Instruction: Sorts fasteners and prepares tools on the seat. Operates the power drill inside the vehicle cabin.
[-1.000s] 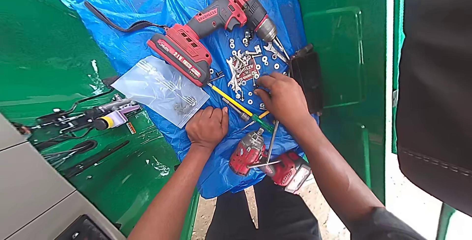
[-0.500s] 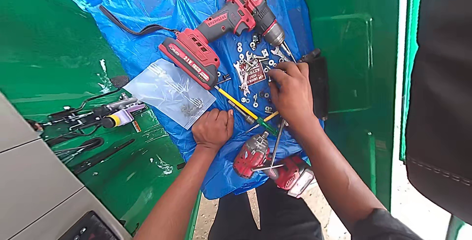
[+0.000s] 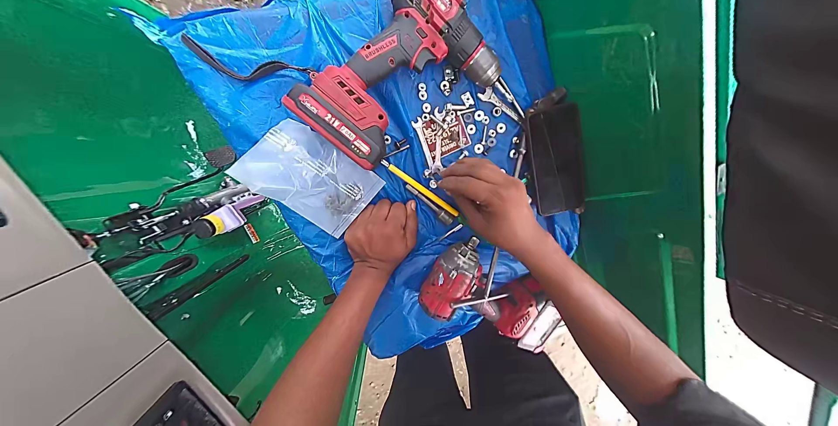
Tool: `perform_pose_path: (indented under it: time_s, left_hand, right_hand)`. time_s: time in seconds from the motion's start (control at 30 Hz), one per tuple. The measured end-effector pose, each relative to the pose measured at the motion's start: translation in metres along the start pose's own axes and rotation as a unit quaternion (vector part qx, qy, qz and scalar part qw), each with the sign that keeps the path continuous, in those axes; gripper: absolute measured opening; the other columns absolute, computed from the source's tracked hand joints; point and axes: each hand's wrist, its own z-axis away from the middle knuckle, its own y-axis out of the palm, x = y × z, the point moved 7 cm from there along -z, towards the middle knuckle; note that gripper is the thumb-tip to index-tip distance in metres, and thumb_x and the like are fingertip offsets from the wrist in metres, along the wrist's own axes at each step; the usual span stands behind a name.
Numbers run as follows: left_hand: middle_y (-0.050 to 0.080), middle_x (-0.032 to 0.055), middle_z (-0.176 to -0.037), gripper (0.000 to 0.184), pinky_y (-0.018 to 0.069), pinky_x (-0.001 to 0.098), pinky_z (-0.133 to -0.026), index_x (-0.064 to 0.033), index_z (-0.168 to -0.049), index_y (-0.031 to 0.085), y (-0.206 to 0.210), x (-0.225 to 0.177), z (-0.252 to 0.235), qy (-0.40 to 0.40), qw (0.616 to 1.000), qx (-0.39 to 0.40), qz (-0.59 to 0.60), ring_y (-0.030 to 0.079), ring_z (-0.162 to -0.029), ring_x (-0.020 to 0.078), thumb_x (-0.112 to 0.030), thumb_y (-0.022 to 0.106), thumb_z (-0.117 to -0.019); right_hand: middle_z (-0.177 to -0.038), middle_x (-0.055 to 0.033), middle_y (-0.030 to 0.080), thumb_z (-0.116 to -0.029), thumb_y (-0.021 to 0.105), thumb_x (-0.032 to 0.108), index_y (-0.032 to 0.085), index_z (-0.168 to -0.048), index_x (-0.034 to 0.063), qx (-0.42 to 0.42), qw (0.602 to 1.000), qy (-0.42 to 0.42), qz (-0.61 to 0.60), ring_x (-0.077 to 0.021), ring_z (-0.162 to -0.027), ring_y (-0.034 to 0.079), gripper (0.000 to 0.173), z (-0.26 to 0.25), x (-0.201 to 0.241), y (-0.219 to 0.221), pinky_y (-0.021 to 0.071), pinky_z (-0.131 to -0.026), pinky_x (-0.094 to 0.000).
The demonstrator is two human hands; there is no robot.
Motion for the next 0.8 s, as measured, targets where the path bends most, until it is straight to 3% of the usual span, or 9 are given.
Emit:
perform_pose_path:
  time_s: [0.07, 0.1, 0.17, 0.23, 0.33, 0.53, 0.67, 0.73, 0.8]
  left_hand:
    - [0.056, 0.0081, -0.063, 0.050, 0.0440, 0.0406, -0.049, -0.0110, -0.062, 0.051, 0.000, 0.001, 0.000, -0.001, 1.000, -0.001, -0.003, 0.061, -0.060, 0.0265, -0.037, 0.040, -0.1042]
    - [0.056, 0.0080, -0.063, 0.050, 0.0444, 0.0406, -0.049, -0.0110, -0.063, 0.052, 0.000, 0.001, 0.000, -0.001, 1.000, -0.001, -0.005, 0.062, -0.060, 0.0264, -0.037, 0.040, -0.1043]
    - [0.056, 0.0077, -0.063, 0.050, 0.0441, 0.0402, -0.049, -0.0110, -0.063, 0.052, -0.001, 0.000, 0.000, 0.000, 1.000, -0.002, -0.006, 0.061, -0.060, 0.0261, -0.037, 0.040, -0.1044]
    - [0.055, 0.0074, -0.062, 0.050, 0.0438, 0.0406, -0.049, -0.0109, -0.062, 0.051, -0.001, -0.001, -0.002, 0.003, 1.000, -0.005, -0.008, 0.061, -0.059, 0.0259, -0.036, 0.039, -0.1043]
    - [0.059, 0.0086, -0.064, 0.048, 0.0466, 0.0417, -0.050, -0.0100, -0.064, 0.055, -0.002, -0.001, -0.003, 0.008, 1.000, -0.006, -0.005, 0.064, -0.062, 0.0268, -0.034, 0.039, -0.1031]
    - [0.059, 0.0091, -0.065, 0.051, 0.0460, 0.0413, -0.051, -0.0095, -0.064, 0.054, -0.004, -0.004, -0.006, 0.009, 1.000, -0.001, -0.005, 0.064, -0.063, 0.0272, -0.037, 0.039, -0.1050]
    - [0.058, 0.0092, -0.064, 0.051, 0.0463, 0.0410, -0.050, -0.0098, -0.063, 0.054, -0.002, -0.003, -0.003, 0.003, 1.000, 0.001, -0.004, 0.064, -0.063, 0.0274, -0.037, 0.040, -0.1045]
    - [0.058, 0.0085, -0.064, 0.052, 0.0460, 0.0410, -0.050, -0.0103, -0.062, 0.053, -0.002, -0.001, -0.003, 0.002, 1.000, 0.000, -0.006, 0.064, -0.062, 0.0268, -0.037, 0.040, -0.1045]
    - [0.057, 0.0083, -0.064, 0.052, 0.0455, 0.0411, -0.050, -0.0106, -0.063, 0.053, -0.001, -0.002, -0.003, 0.003, 1.000, 0.002, -0.006, 0.063, -0.062, 0.0268, -0.037, 0.039, -0.1046]
  right_hand:
    - [-0.120, -0.0086, 0.073, -0.0962, 0.067, 0.008, 0.078, -0.108, 0.0067, -0.071, 0.995, 0.049, 0.039, -0.0237, -0.122, 0.065, 0.016, 0.000, -0.005, -0.013, 0.0520, -0.108, -0.0395]
    - [-0.128, -0.0090, 0.070, -0.0980, 0.067, 0.014, 0.076, -0.116, 0.0071, -0.080, 0.989, 0.094, 0.079, -0.0252, -0.128, 0.061, 0.021, -0.001, -0.010, -0.014, 0.0489, -0.111, -0.0412]
    - [-0.152, -0.0081, 0.053, -0.1041, 0.059, 0.034, 0.061, -0.141, 0.0125, -0.008, 0.972, 0.191, 0.139, -0.0306, -0.146, 0.042, 0.043, -0.008, -0.020, 0.000, 0.0354, -0.120, -0.0492]
    - [-0.164, -0.0062, 0.039, -0.1060, 0.049, 0.049, 0.051, -0.152, 0.0182, 0.066, 0.962, 0.211, 0.160, -0.0361, -0.154, 0.027, 0.055, -0.016, -0.017, 0.025, 0.0246, -0.122, -0.0599]
    - [-0.164, -0.0044, 0.040, -0.1068, 0.043, 0.053, 0.055, -0.149, 0.0207, 0.121, 0.972, 0.148, 0.138, -0.0326, -0.154, 0.028, 0.054, -0.024, 0.002, 0.053, 0.0221, -0.124, -0.0581]
    - [-0.139, -0.0037, 0.065, -0.1060, 0.053, 0.022, 0.073, -0.123, 0.0168, 0.087, 0.991, 0.079, 0.061, -0.0253, -0.143, 0.049, 0.026, 0.000, 0.019, 0.030, 0.0392, -0.120, -0.0445]
    - [-0.113, -0.0048, 0.074, -0.0986, 0.064, 0.009, 0.077, -0.108, 0.0095, -0.066, 0.978, 0.181, 0.076, -0.0176, -0.112, 0.068, 0.016, 0.023, -0.007, -0.046, 0.0569, -0.096, -0.0337]
    - [-0.105, -0.0040, 0.075, -0.0970, 0.067, 0.011, 0.078, -0.105, 0.0106, -0.126, 0.961, 0.219, 0.111, -0.0129, -0.099, 0.071, 0.014, 0.030, -0.024, -0.077, 0.0591, -0.085, -0.0289]
    - [-0.102, -0.0028, 0.075, -0.0966, 0.069, 0.013, 0.078, -0.104, 0.0126, -0.127, 0.957, 0.232, 0.120, -0.0120, -0.095, 0.070, 0.012, 0.032, -0.034, -0.087, 0.0580, -0.082, -0.0279]
